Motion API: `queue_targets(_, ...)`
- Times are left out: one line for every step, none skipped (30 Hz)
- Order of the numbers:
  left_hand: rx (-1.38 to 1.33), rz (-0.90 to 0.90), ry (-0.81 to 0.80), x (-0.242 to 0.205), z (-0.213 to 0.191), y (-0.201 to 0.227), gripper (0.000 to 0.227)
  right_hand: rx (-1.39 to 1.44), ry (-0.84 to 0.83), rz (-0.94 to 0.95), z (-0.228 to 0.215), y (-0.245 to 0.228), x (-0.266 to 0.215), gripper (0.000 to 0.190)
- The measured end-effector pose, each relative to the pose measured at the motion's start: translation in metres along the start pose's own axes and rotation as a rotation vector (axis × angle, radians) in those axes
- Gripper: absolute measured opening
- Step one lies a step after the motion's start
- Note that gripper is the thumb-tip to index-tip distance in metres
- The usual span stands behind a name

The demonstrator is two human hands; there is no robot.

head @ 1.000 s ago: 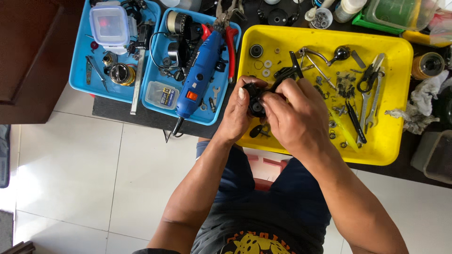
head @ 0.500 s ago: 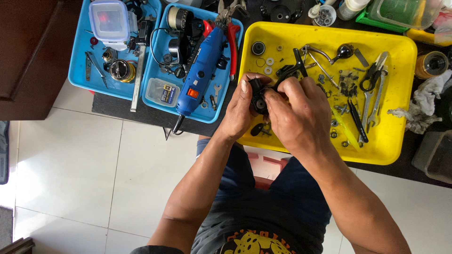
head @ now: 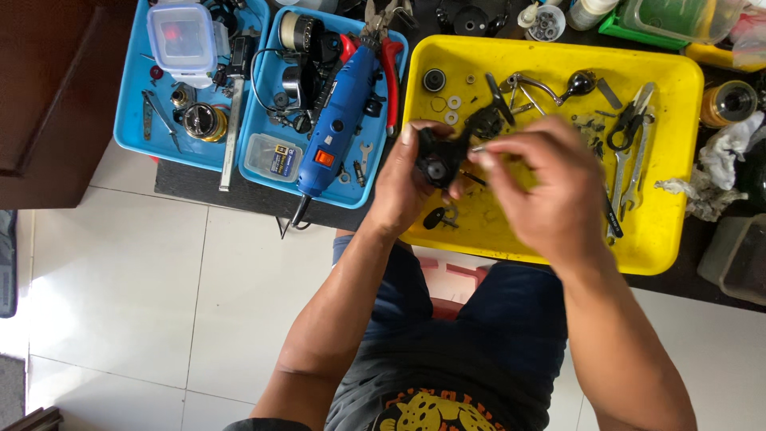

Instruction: The person disassembles a small black mechanical component, removes a gear, and applies a brown substance from a small container using a brush to the gear and internal parts. The person then reassembles the component and continues applying the substance to the gear.

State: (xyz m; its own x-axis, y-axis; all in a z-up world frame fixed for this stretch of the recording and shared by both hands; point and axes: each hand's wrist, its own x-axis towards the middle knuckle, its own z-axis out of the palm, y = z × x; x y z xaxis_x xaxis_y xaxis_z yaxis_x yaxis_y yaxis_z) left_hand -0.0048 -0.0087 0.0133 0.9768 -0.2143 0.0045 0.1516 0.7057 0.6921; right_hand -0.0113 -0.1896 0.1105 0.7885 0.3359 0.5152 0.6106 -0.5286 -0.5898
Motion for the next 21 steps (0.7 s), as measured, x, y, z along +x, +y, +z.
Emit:
queue_targets(-0.001,-0.002,-0.001,-0.001,0.0,0.007,0.056,-0.002,0.0,0.002,-0.009,0.001,-0.006,0.002)
queue_targets(-0.154,-0.055,0.018,-0.002,0.0,0.013,0.051,-0.06,-0.001,0.082,-0.019,0.002,-0.014,0.006)
queue_targets(-0.305,-0.11,0.038,-0.002,0.0,0.019,0.047,-0.117,-0.002,0.163,-0.029,0.003,-0.022,0.011)
queue_targets(-0.31,-0.124,0.032,-0.002,-0.001,0.017,0.047,-0.127,0.002,0.175,-0.031,0.011,-0.033,0.011)
queue_targets(-0.308,-0.075,0.047,-0.001,-0.003,0.016,0.049,-0.163,-0.029,0.229,-0.034,0.02,-0.045,0.008)
queue_targets(-0.303,-0.02,0.062,0.0,-0.005,0.015,0.053,-0.195,-0.059,0.278,-0.035,0.029,-0.056,0.006)
queue_targets(-0.306,-0.029,0.057,0.001,-0.006,0.012,0.053,-0.201,-0.055,0.286,-0.032,0.034,-0.066,0.006)
queue_targets(-0.281,0.004,0.064,0.001,-0.008,0.009,0.055,-0.159,-0.083,0.278,-0.027,0.04,-0.076,0.007)
queue_targets(-0.257,0.038,0.072,0.002,-0.011,0.007,0.058,-0.117,-0.11,0.27,-0.022,0.046,-0.085,0.008)
queue_targets(-0.254,0.036,0.072,0.002,-0.011,0.006,0.058,-0.115,-0.109,0.272,-0.019,0.043,-0.084,0.008)
queue_targets(-0.254,0.036,0.069,0.003,-0.011,0.005,0.059,-0.195,-0.171,0.265,-0.016,0.04,-0.083,0.007)
queue_targets(-0.251,0.039,0.065,0.004,-0.012,0.006,0.06,-0.274,-0.232,0.255,-0.013,0.037,-0.081,0.007)
queue_targets(-0.246,0.039,0.066,0.003,-0.012,0.005,0.06,-0.27,-0.229,0.255,-0.011,0.04,-0.081,0.007)
queue_targets(-0.251,0.04,0.063,0.003,-0.012,0.005,0.061,-0.305,-0.266,0.295,-0.009,0.042,-0.082,0.008)
queue_targets(-0.255,0.042,0.061,0.002,-0.012,0.005,0.062,-0.339,-0.302,0.335,-0.007,0.044,-0.082,0.01)
queue_targets(-0.252,0.042,0.06,0.002,-0.012,0.005,0.062,-0.337,-0.299,0.335,-0.007,0.045,-0.08,0.01)
queue_targets(-0.253,0.044,0.064,0.001,-0.012,0.006,0.062,-0.333,-0.262,0.348,-0.008,0.047,-0.078,0.009)
queue_targets(-0.255,0.048,0.068,0.001,-0.012,0.006,0.063,-0.33,-0.225,0.359,-0.008,0.048,-0.075,0.009)
queue_targets(-0.253,0.049,0.066,0.001,-0.013,0.007,0.063,-0.33,-0.222,0.358,-0.012,0.045,-0.072,0.009)
queue_targets(-0.258,0.048,0.075,0.0,-0.013,0.006,0.064,-0.352,-0.198,0.372,-0.016,0.042,-0.07,0.009)
queue_targets(-0.263,0.046,0.084,-0.001,-0.014,0.006,0.065,-0.375,-0.173,0.386,-0.02,0.039,-0.069,0.009)
